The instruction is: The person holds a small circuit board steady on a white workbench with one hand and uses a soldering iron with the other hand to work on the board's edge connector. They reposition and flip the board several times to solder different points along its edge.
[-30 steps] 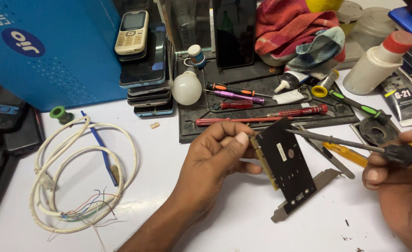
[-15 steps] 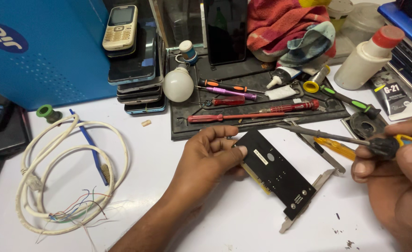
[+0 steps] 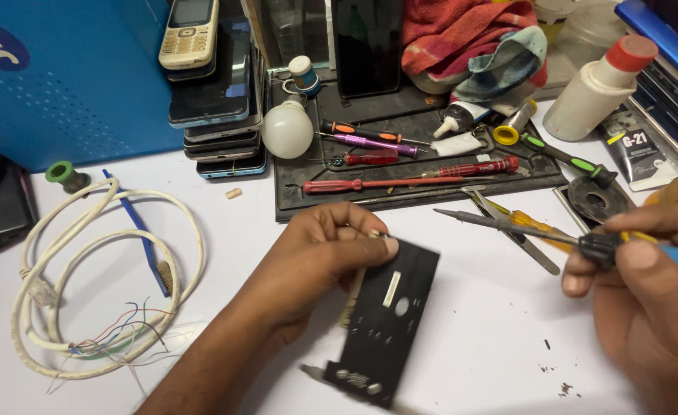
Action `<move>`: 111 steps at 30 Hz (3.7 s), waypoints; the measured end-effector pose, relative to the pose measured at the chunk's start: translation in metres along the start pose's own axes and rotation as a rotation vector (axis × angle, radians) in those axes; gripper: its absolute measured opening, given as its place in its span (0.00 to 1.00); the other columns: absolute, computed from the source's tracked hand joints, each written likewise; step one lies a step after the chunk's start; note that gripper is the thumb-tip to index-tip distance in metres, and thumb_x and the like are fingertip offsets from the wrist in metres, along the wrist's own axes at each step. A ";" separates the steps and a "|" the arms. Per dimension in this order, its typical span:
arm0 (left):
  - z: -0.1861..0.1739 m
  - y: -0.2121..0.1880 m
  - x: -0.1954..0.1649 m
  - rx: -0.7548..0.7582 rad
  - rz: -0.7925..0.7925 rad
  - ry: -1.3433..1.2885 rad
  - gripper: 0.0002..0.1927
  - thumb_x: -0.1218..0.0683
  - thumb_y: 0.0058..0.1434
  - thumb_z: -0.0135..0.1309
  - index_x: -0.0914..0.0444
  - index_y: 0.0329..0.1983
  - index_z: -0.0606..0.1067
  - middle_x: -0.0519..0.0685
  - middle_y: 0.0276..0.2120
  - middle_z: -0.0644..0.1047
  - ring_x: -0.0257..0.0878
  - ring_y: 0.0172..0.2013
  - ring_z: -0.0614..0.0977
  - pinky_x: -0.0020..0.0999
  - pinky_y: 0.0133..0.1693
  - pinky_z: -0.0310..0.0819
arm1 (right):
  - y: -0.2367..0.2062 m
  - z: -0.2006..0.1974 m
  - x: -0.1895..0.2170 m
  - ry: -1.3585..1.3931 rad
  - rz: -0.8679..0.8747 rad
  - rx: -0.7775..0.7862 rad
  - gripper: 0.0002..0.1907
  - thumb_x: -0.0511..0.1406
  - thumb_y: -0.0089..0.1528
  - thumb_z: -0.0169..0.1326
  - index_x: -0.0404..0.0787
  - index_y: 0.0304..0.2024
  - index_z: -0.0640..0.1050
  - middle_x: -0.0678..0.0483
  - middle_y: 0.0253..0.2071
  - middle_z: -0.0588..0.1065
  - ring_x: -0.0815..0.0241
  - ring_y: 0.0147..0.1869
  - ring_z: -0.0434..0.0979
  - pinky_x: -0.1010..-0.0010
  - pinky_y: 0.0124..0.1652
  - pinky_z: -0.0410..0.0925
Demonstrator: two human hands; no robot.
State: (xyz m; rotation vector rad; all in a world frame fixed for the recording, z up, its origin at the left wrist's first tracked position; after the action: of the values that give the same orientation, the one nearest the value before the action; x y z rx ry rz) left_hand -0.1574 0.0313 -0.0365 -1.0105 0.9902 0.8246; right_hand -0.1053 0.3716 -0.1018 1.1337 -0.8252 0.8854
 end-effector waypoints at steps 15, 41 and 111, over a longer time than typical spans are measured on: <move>0.017 -0.029 -0.004 0.058 0.258 0.997 0.36 0.46 0.45 0.69 0.64 0.57 0.77 0.52 0.44 0.80 0.48 0.46 0.81 0.41 0.48 0.73 | -0.046 -0.012 0.015 -0.440 0.168 0.208 0.21 0.30 0.60 0.60 0.31 0.55 0.73 0.37 0.40 0.78 0.52 0.39 0.85 0.60 0.35 0.81; 0.021 -0.027 -0.014 0.308 0.155 1.152 0.31 0.43 0.35 0.74 0.62 0.39 0.75 0.50 0.38 0.76 0.46 0.44 0.76 0.41 0.48 0.68 | -0.050 -0.036 -0.006 -0.629 0.032 0.431 0.20 0.29 0.57 0.61 0.45 0.51 0.73 0.54 0.33 0.76 0.64 0.35 0.80 0.70 0.35 0.78; 0.023 -0.027 -0.014 0.288 0.091 1.127 0.29 0.43 0.35 0.73 0.60 0.36 0.75 0.49 0.37 0.76 0.44 0.44 0.76 0.41 0.47 0.69 | -0.038 -0.049 -0.005 -0.786 0.084 0.536 0.15 0.35 0.61 0.60 0.43 0.48 0.71 0.55 0.32 0.75 0.64 0.34 0.80 0.71 0.33 0.78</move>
State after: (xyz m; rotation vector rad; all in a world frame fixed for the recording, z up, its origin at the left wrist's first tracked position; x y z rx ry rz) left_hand -0.1314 0.0432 -0.0108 -1.1738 2.0453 0.0929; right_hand -0.0684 0.4114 -0.1324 1.9918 -1.3170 0.7402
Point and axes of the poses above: each hand's wrist, its own y-axis towards the middle knuckle, its own z-axis out of the palm, x = y × z, the point moved 1 cm from there along y, towards the middle knuckle
